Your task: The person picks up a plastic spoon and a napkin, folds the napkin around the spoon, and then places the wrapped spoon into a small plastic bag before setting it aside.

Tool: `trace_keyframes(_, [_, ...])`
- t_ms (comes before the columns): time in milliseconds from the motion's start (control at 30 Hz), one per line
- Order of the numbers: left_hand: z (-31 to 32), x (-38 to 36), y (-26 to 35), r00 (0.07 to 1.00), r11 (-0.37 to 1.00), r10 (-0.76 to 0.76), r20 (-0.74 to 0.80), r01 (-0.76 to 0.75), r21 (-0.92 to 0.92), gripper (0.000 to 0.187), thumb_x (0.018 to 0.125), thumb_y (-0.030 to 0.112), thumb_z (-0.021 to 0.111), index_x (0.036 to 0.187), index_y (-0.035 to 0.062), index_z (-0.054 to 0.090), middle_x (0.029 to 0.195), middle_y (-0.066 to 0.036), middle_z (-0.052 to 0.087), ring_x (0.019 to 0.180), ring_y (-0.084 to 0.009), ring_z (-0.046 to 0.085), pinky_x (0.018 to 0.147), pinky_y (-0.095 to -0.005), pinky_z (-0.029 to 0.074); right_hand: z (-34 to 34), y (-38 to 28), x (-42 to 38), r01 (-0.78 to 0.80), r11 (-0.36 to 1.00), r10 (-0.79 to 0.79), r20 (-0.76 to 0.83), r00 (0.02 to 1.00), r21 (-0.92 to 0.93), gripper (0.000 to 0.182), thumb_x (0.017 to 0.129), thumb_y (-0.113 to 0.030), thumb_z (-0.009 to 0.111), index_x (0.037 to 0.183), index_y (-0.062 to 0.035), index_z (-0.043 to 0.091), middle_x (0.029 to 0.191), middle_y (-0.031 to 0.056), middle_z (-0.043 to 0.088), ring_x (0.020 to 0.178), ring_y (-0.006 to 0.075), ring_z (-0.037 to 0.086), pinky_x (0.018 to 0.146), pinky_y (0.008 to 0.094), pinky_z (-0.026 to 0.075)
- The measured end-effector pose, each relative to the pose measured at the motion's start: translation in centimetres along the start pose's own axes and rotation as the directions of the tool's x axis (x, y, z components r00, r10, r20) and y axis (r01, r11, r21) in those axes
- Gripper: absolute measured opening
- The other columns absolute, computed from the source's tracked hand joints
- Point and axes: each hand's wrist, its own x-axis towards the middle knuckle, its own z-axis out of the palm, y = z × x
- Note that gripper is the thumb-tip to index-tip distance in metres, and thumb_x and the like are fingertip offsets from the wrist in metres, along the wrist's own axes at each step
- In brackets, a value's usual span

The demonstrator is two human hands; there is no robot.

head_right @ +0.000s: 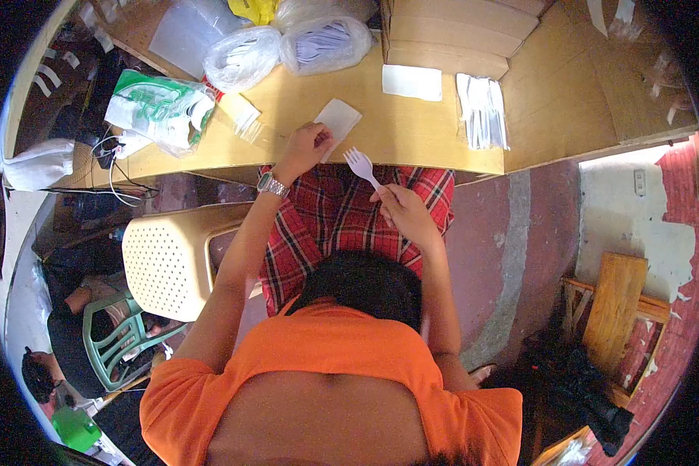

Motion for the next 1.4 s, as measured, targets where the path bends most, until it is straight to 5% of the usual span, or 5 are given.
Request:
trace_keyframes(733, [-1.3, -0.6, 1.9, 0.983, 0.999, 0.044, -0.176, -0.045, -0.004, 0.013, 0.082, 0.010, 0.058, 0.086, -0.0020, 0.058, 0.087, -0.020, 0.058, 0.083, -0.0365, 0.057, 0.075, -0.0418, 0.046, -2.1, -0.6, 3.1, 0.017, 0.999, -0.015, 0.023, 1.000, -0.047, 0.034, 0.098, -0.028, 0.042, 0.089, 0.0006, 0.057, 0.057, -0.0002, 0.044, 0.049, 0.0084, 0.042, 0.046, 0.0238, 0.036])
trace_keyframes(933, [-1.4, -1.2, 3.3, 0.999, 0.989, -0.032, -0.009, 0.033, 0.143, 0.020, 0.080, 0.017, 0.063, 0.083, -0.0018, 0.056, 0.087, -0.021, 0.057, 0.083, -0.0382, 0.056, 0.075, -0.0442, 0.046, -2.3, -1.1, 4.3, 0.015, 0.999, -0.015, 0.009, 1.000, -0.036, 0.032, 0.098, -0.027, 0.043, 0.089, 0.0001, 0.057, 0.057, -0.0009, 0.042, 0.049, 0.0081, 0.040, 0.045, 0.0237, 0.035])
trace_keyframes(1400, [0.9, -0.7, 0.3, 1.000, 0.999, -0.014, -0.025, 0.015, 0.038, 0.019, 0.081, 0.015, 0.061, 0.086, -0.0030, 0.057, 0.086, -0.020, 0.058, 0.088, -0.0362, 0.055, 0.080, -0.0434, 0.045, -1.8, -0.5, 2.6, -0.027, 0.999, 0.027, 0.003, 1.000, 0.041, 0.028, 0.098, -0.026, 0.043, 0.091, -0.0008, 0.055, 0.058, -0.0025, 0.039, 0.048, 0.0061, 0.036, 0.043, 0.0219, 0.031])
